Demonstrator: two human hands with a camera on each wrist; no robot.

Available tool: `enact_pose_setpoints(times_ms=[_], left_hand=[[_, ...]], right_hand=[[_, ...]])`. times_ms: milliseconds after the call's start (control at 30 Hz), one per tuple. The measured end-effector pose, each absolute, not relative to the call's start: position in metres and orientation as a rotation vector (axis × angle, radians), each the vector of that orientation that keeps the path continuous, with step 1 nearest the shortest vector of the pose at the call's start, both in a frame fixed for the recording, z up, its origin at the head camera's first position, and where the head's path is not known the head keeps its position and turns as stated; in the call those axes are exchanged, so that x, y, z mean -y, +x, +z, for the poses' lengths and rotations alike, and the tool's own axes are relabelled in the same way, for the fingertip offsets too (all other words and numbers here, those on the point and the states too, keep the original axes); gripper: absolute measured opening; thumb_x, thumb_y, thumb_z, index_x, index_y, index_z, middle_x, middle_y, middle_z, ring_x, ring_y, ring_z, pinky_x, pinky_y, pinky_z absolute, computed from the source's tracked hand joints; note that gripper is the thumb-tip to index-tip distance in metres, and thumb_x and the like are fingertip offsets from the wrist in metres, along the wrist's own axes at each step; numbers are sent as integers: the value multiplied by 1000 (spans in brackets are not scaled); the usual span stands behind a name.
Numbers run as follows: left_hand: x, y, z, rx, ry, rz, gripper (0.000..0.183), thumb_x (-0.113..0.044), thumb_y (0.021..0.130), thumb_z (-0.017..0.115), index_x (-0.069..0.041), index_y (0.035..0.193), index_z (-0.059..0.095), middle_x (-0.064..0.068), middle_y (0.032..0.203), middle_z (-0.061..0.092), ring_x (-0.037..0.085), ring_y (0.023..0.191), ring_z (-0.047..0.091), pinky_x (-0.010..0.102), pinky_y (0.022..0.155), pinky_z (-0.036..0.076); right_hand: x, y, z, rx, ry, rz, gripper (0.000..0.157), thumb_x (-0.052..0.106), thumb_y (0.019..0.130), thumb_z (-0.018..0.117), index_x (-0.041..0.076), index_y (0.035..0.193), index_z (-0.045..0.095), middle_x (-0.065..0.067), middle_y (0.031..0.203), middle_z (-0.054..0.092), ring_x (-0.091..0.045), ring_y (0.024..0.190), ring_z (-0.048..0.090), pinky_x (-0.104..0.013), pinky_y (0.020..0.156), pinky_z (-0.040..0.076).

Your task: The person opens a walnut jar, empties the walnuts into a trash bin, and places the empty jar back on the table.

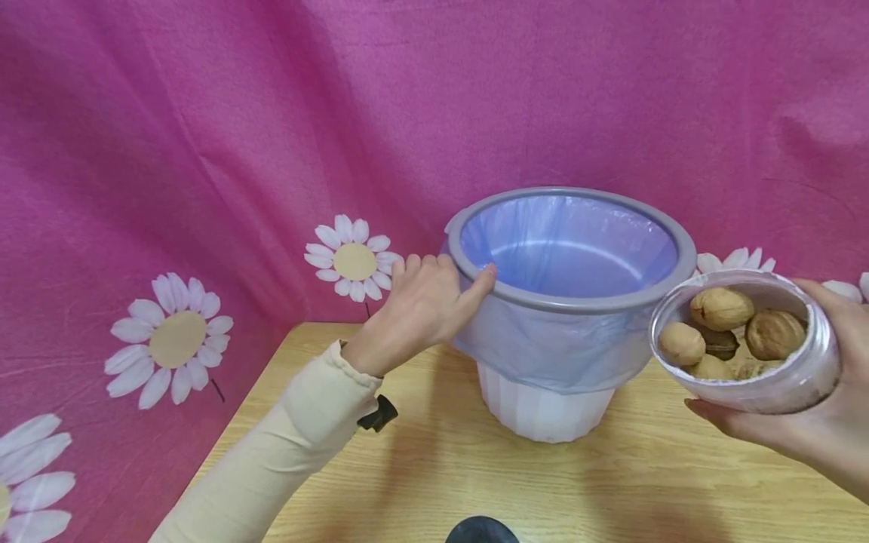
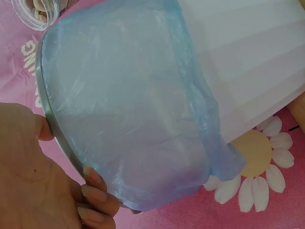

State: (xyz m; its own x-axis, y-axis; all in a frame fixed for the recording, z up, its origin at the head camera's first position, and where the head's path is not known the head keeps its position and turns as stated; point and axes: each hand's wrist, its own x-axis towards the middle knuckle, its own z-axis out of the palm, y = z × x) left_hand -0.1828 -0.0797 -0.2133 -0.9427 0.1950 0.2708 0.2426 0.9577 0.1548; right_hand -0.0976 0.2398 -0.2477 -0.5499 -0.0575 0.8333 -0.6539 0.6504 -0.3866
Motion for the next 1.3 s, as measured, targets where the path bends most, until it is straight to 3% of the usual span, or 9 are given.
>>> enact_pose_setpoints(times_ms=[433,800,933,1100,1167,1300], left_hand=[[80,-183,-211,2866,-338,-259,64,-58,97,26,-3,93,57,10,88,56,26,85,47,41,80,34],[79,-184,-210,2869,-372,-273,60,-55,98,27,-3,95,56,11,90,57,27,85,50,40,77,39],[79,-184,-210,2872,-386,-274,61,-55,99,27,-1,99,57,11,92,58,27,87,50,40,77,40],[79,-183,-210,2872,-394,-260,64,-55,99,27,1,103,57,13,93,58,28,88,51,41,78,41],[80,-184,-210,2870,-393,-259,65,-55,99,27,2,105,57,14,95,59,29,89,52,41,78,42],[80,-184,-210,2865,-396,-270,64,-55,99,28,2,104,57,14,94,60,29,89,52,41,78,42]], right_hand=[[-230,-110,-223,2049,616,868,108,-4,19,93,-6,122,59,22,107,58,5,96,54,-8,88,37],[-226,-123,-200,2070,606,825,108,-2,24,95,10,126,61,25,105,57,5,95,53,-8,88,36],[-228,-130,-197,2058,614,778,106,2,22,95,3,123,62,26,104,55,8,95,51,-9,89,35],[-230,-133,-197,2066,545,698,112,8,22,93,-4,126,56,-12,108,60,14,103,40,-12,96,28],[-231,-133,-197,2085,519,678,114,10,24,92,-3,130,53,-27,110,55,4,111,42,-14,99,25],[-231,-133,-195,2093,521,654,110,11,28,90,-4,131,52,-29,111,55,-30,112,48,-16,102,25]])
